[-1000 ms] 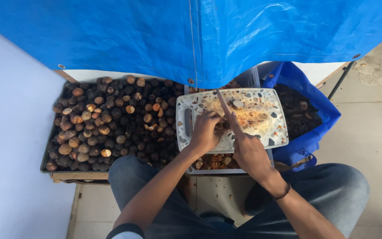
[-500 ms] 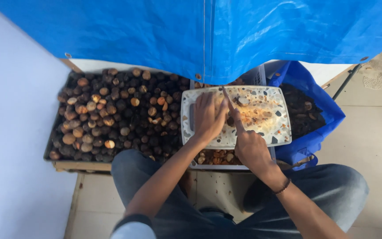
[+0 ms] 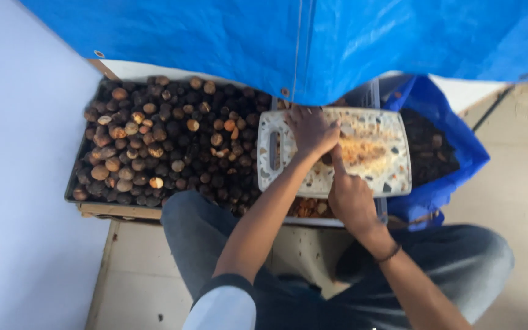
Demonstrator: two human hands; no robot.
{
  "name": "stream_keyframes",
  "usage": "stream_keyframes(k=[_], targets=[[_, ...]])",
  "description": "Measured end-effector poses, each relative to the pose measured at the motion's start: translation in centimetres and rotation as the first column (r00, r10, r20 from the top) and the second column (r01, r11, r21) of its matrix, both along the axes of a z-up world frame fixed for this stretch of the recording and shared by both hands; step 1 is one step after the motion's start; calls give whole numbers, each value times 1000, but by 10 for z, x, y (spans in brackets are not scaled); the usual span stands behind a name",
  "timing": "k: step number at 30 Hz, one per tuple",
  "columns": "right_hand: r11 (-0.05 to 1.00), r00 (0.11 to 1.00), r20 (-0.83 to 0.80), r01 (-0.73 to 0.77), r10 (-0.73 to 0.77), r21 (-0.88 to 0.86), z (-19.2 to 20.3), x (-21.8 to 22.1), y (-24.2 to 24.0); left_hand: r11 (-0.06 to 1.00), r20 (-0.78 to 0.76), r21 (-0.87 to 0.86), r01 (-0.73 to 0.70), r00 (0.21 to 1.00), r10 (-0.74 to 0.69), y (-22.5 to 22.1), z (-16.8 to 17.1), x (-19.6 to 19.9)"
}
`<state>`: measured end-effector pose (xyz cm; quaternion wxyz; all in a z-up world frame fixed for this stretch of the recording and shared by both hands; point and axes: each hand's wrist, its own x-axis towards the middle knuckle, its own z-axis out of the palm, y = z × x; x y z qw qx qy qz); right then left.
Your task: The person sits on the floor and peels small dark fruits using a pink knife on a white cutting board. They remove the outer skin and place the peeled fruit into a white basket below, while the discarded skins fall into a blue bag to the right.
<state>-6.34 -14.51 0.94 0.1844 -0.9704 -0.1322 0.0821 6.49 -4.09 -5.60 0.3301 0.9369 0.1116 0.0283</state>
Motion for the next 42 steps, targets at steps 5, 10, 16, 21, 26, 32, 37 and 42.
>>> stream_keyframes(k=[5, 10, 16, 21, 26, 32, 37, 42], targets=[[1000, 1000, -1, -6, 6, -30, -9, 2, -3, 999, -48, -36, 24, 999, -25, 2, -9, 5], [990, 998, 16, -51, 53, -131, -3, 11, -4, 991, -74, 123, 60, 996, -51, 2, -15, 11], [998, 999, 39, 7, -5, -67, -31, 1, 1, 998, -14, 39, 58, 998, -57, 2, 6, -1], [993, 1000, 24, -17, 20, -119, -13, 7, 3, 982, -20, 184, 47, 999, -44, 3, -32, 16], [988, 998, 61, 16, -7, -155, -30, 6, 3, 982, -9, 166, 87, 996, -87, 2, -17, 14], [985, 996, 90, 0, 16, -172, -47, 2, 2, 993, 37, 93, 69, 997, -73, 8, 11, -10], [996, 996, 25, 84, -85, 13, -63, 35, -29, 994, 36, -10, 107, 994, -106, 10, 27, -23], [912, 976, -158, 200, -151, 358, -5, 43, -84, 977, 298, -142, 161, 948, -113, 11, 30, -35]])
